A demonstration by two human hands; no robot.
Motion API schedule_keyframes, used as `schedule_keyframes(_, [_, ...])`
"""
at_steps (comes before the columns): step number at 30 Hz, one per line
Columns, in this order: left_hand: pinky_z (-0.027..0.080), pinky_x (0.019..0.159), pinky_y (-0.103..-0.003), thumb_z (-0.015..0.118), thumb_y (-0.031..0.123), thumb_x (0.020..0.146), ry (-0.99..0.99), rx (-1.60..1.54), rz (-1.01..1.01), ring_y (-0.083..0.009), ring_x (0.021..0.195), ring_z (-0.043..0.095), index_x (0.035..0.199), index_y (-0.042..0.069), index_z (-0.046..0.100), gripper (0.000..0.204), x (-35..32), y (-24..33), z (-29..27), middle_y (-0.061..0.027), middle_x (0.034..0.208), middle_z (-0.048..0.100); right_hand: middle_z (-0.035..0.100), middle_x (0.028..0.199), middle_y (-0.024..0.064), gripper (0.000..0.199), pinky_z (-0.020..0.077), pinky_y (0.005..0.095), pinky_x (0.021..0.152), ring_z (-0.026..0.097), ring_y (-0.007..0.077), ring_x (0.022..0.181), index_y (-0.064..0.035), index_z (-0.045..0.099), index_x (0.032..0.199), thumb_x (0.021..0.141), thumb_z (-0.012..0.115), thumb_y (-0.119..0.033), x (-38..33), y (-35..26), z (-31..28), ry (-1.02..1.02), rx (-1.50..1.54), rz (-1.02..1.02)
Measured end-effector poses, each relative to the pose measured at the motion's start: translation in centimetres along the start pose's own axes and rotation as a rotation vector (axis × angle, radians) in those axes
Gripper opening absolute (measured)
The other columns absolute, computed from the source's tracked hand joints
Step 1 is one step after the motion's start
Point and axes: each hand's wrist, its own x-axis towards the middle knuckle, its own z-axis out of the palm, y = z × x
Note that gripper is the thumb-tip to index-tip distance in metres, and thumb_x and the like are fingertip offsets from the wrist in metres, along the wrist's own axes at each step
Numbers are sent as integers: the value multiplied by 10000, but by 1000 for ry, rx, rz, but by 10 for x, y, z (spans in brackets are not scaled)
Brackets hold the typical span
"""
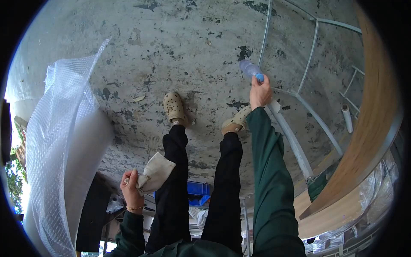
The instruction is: Apply wood filler to the edges and surface of wood panels and wipe clean.
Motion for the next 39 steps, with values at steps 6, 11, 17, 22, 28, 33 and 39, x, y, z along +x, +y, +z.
schedule_keyframes(6, [371,606,-183,647,139,841,-6,-18,-3,-37,653,475,781,48,598,119,-9,1,11,42,716,555,639,832,84,509,458,423,693,613,304,776,-69,493,1186,763,660,-298,-7,11,-5,55,120,-35])
schedule_keyframes(11, [442,571,-214,606,138,867,-27,-75,22,-72,595,519,805,51,572,112,-21,10,19,8,690,560,578,747,37,322,438,309,626,548,157,679,5,570,1011,806,645,-233,-76,10,-25,-125,563,-8])
schedule_keyframes(17, [371,577,-182,642,120,842,-87,-172,47,-41,615,469,791,49,599,97,-52,29,25,40,692,548,508,693,-7,261,378,217,489,450,64,539,-16,540,1073,844,559,-140,-183,-5,-99,-683,913,297])
schedule_keyframes(22, [387,578,-198,621,109,850,-115,-212,122,-53,628,484,792,37,589,98,-77,55,3,23,712,560,563,816,29,250,433,221,549,525,82,624,-28,529,1120,938,441,-174,-246,-43,-191,-962,1052,247])
schedule_keyframes(28, [402,593,-213,608,138,859,-213,-177,272,-65,628,477,792,59,569,111,-127,101,-7,26,707,529,573,925,61,277,496,244,637,608,104,741,-34,511,1193,946,436,-135,-264,-67,-319,-978,870,-50])
schedule_keyframes(33, [400,572,-202,599,140,866,-243,-256,411,-59,610,472,770,52,550,140,-144,133,-13,22,680,523,606,931,48,312,492,244,653,611,121,770,-32,533,1169,857,540,-18,-164,-68,-449,-669,1023,-174])
schedule_keyframes(39, [432,563,-222,599,138,866,-196,-249,484,-75,591,486,773,59,555,130,-166,130,-2,12,658,521,603,719,22,108,463,256,619,568,110,676,-32,620,896,789,609,-50,85,-32,-518,147,680,-460])
